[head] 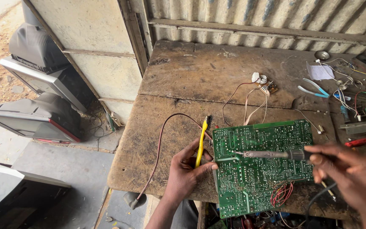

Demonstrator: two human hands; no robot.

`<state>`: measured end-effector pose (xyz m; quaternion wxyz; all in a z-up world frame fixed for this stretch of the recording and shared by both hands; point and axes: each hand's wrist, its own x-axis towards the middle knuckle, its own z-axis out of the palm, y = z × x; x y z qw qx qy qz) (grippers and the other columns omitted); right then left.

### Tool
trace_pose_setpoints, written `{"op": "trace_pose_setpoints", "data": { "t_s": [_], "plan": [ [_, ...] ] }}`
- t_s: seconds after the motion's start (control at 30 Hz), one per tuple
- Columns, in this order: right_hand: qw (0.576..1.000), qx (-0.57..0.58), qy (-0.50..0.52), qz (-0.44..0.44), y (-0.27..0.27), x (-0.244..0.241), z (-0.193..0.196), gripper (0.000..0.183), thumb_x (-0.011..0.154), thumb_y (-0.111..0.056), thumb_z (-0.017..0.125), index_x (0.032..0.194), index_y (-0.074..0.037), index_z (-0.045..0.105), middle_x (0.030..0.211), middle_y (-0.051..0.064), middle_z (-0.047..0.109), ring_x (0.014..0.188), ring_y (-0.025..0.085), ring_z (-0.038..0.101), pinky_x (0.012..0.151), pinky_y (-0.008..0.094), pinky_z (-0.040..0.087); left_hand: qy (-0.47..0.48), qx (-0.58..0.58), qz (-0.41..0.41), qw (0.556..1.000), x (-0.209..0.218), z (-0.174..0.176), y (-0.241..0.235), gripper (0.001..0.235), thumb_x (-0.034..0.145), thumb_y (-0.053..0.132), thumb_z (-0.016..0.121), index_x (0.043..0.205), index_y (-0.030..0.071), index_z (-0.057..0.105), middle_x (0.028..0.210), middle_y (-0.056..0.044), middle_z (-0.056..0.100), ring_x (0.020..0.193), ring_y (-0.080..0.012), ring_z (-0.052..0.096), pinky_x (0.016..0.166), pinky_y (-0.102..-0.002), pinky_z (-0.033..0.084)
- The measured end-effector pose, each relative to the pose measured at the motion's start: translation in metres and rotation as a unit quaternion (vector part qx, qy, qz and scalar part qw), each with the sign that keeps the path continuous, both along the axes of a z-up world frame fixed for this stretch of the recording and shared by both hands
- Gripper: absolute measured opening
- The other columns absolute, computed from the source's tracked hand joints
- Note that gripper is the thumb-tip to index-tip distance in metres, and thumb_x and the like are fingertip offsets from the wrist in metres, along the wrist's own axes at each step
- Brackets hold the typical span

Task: The person uses a soldering iron and a yellow brush to work on a green circuit board. They repeatedly apply the soldering iron to various points on the board and use the brush to clean or spread flux. The person continues this process across different areas of the board throughout the clip.

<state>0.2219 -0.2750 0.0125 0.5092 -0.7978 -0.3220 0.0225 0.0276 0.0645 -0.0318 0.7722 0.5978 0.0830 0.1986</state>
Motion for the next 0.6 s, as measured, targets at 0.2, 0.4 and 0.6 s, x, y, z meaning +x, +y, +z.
{"op": "trace_pose_setpoints", "data": {
  "t_s": [0.2, 0.4, 0.6],
  "plan": [
    [0.985, -0.083, -0.086, 0.126, 0.02, 0.059, 0.035, 0.02, 0.091, -0.013, 0.071, 0.109, -0.008, 0.08, 0.083, 0.007, 0.075, 0.058, 0.012, 0.071, 0.049, 0.024, 0.06, -0.003, 0.006, -0.01, 1.0, 0.0, 0.005, -0.001, 0.078, 0.079, 0.006, 0.083, 0.149, -0.003, 0.051, 0.097, -0.007, 0.074, 0.089, -0.0105, 0.071, 0.081, -0.026, 0.062],
    [0.981, -0.152, -0.023, 0.118, 0.05, 0.078, 0.066, 0.021, 0.086, -0.01, 0.072, 0.105, -0.004, 0.081, 0.082, 0.011, 0.073, 0.055, 0.017, 0.07, 0.047, 0.029, 0.06, 0.001, 0.002, -0.02, 1.0, -0.001, 0.007, 0.001, 0.076, 0.078, 0.009, 0.082, 0.147, -0.002, 0.053, 0.095, -0.007, 0.075, 0.089, -0.0121, 0.072, 0.081, -0.028, 0.063],
    [0.968, -0.205, 0.013, 0.144, 0.079, 0.078, 0.096, 0.025, 0.084, -0.011, 0.074, 0.107, -0.006, 0.081, 0.081, 0.01, 0.073, 0.053, 0.017, 0.068, 0.049, 0.031, 0.06, -0.005, -0.001, -0.02, 1.0, 0.0, 0.008, 0.001, 0.074, 0.078, 0.006, 0.084, 0.146, -0.001, 0.056, 0.094, -0.006, 0.074, 0.089, -0.0106, 0.07, 0.082, -0.027, 0.061]
  ]
}}
